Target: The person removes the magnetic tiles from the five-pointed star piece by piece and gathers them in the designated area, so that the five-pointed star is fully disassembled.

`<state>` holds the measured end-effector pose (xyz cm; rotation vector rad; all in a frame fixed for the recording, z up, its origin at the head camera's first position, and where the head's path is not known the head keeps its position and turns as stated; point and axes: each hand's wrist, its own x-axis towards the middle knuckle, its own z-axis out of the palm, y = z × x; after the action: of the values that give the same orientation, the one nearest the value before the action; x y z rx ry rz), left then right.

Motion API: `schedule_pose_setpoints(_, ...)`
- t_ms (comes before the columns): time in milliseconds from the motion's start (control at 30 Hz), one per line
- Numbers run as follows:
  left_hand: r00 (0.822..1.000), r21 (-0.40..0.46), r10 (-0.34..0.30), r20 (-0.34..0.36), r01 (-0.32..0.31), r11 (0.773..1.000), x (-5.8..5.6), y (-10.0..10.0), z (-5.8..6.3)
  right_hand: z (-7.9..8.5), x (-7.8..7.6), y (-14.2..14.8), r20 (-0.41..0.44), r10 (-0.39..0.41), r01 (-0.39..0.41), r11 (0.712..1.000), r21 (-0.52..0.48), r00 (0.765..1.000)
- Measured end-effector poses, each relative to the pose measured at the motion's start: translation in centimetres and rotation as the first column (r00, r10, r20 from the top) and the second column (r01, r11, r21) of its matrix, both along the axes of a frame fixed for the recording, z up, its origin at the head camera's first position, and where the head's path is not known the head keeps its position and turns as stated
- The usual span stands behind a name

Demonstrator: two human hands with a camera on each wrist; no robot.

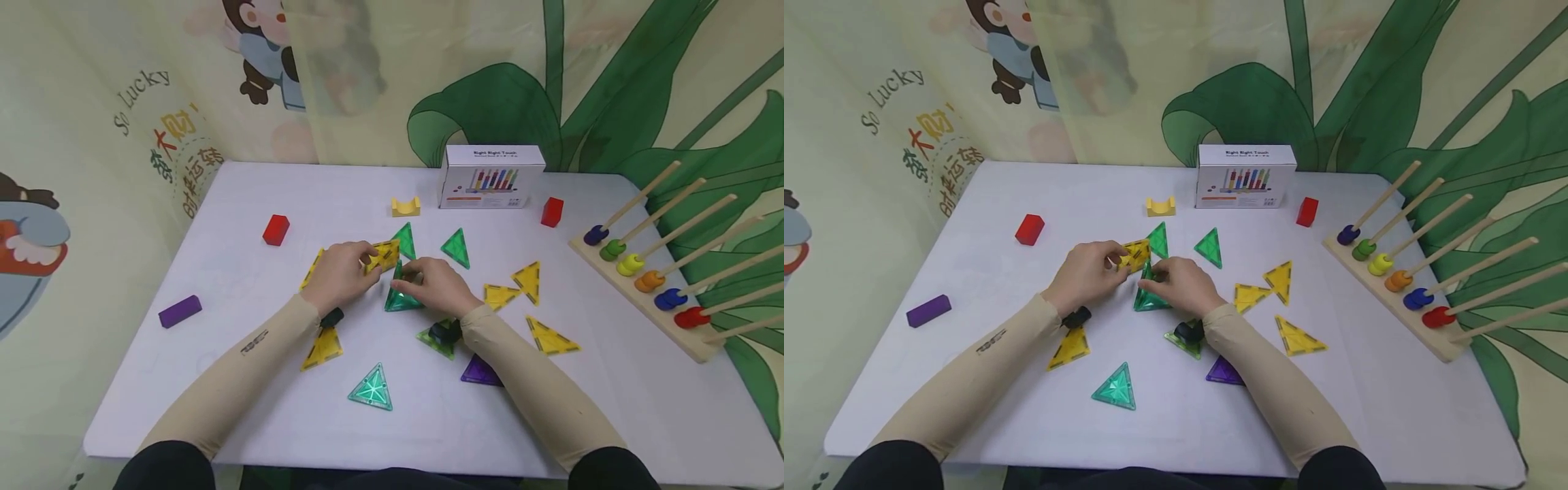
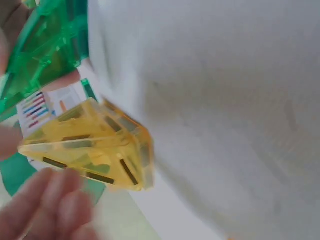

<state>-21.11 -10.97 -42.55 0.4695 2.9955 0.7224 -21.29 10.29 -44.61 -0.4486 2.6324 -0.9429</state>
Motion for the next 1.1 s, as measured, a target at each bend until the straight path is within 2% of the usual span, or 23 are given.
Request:
schedule_pose_setpoints(133, 0.999, 0.046, -0.039, -0.028, 0.041, 0.998, 0.6, 0.3, 0.3, -0.3, 0.2, -0.2, -0.047, 0.047, -0.048, 0.999, -0.015, 0.998)
schedule_pose_setpoints(267, 0.996, 0.067, -0.083, 0.043, 0.080, 0.995, 0.8, 0.7, 0.2, -0.7, 0.4, -0.7, -0.063, 0.103, -0.103, 0.995, 0.000, 0.993)
schedule_pose_setpoints(367, 0.994, 0.075, -0.066, 0.085, 0.060, 0.995, 0.9, 0.6, 0.2, -0.8, 0.5, -1.1, -0.035, 0.114, -0.113, 0.993, 0.017, 0.993)
schedule_pose_setpoints(467, 0.994, 0.092, -0.050, 0.094, 0.041, 0.995, 1.1, 0.4, 0.5, -0.8, 0.4, -1.2, -0.014, 0.114, -0.114, 0.993, 0.019, 0.993)
schedule_pose_setpoints(633, 0.993, 0.147, -0.048, 0.106, 0.032, 0.989, 1.3, -0.6, 1.3, -0.8, 0.0, -0.8, 0.049, 0.144, -0.141, 0.988, -0.064, 0.988)
schedule_pose_setpoints(767, 0.996, 0.183, -0.024, 0.083, 0.008, 0.983, 1.7, -2.8, 2.1, -0.8, -0.1, -0.5, 0.106, 0.127, -0.117, 0.988, -0.099, 0.986)
schedule_pose_setpoints(833, 0.998, 0.195, 0.001, 0.065, -0.014, 0.981, 2.0, -4.5, 2.6, -0.8, -0.1, -0.4, 0.113, 0.114, -0.103, 0.990, -0.093, 0.987)
schedule_pose_setpoints(900, 0.996, 0.190, 0.033, 0.077, -0.047, 0.981, 2.5, -6.5, 2.8, -0.8, 0.0, -0.4, 0.106, 0.114, -0.105, 0.991, -0.089, 0.988)
schedule_pose_setpoints(1000, 0.986, 0.145, 0.059, 0.155, -0.081, 0.986, 3.3, -9.3, 2.7, -0.9, 0.1, -0.5, 0.076, 0.120, -0.115, 0.991, -0.069, 0.990)
schedule_pose_setpoints(1100, 0.965, 0.072, 0.058, 0.256, -0.079, 0.994, 4.1, -11.5, 2.2, -0.9, 0.3, -0.8, 0.054, 0.118, -0.116, 0.992, -0.042, 0.992)
